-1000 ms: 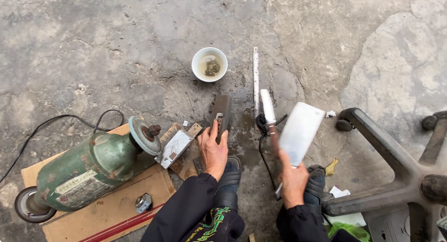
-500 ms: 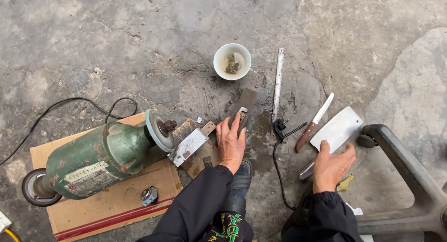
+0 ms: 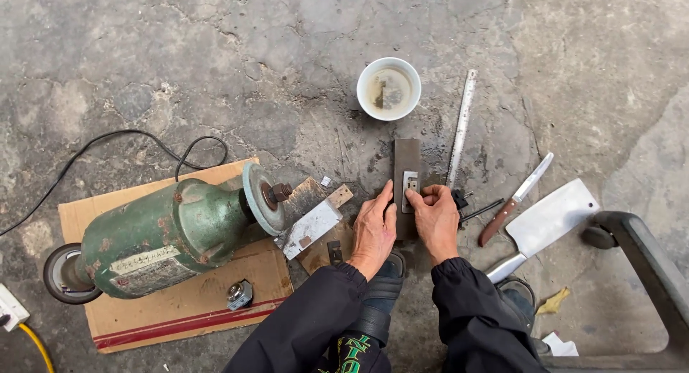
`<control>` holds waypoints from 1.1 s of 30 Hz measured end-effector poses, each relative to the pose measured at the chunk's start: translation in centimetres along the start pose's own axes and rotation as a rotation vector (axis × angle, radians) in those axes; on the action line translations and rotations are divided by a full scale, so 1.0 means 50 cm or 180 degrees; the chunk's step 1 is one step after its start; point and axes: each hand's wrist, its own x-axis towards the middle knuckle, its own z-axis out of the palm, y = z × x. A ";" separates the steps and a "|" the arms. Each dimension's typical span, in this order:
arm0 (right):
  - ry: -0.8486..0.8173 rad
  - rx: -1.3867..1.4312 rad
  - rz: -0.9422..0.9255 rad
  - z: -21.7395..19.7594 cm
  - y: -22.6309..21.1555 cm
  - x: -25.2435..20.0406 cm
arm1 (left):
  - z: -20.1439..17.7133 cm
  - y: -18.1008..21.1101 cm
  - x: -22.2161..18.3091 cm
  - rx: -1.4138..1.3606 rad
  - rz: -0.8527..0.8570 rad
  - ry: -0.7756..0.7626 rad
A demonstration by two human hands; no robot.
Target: Filing a small metal part with a hand file and then honing the edges on a sharpening stone.
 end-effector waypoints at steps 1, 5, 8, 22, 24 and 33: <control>-0.0107 0.0029 -0.0072 0.001 -0.004 0.003 | -0.004 0.001 0.005 -0.0014 -0.0059 -0.0062; -0.0069 -0.0062 -0.0030 -0.011 0.005 0.023 | 0.011 0.008 0.015 0.0159 -0.0049 -0.0020; -0.0109 0.0039 -0.0051 -0.016 -0.001 0.017 | 0.022 0.014 0.005 0.0215 -0.0390 -0.0091; 0.0618 0.0528 -0.0167 -0.058 0.051 -0.037 | -0.001 0.029 0.044 0.1421 0.0628 0.0117; 0.0629 0.0611 -0.0133 -0.060 0.060 -0.053 | 0.005 0.022 0.063 0.1600 0.0666 -0.0006; 0.0053 -0.0101 -0.0260 0.005 0.027 -0.057 | -0.052 0.010 -0.020 0.1503 0.0819 -0.0150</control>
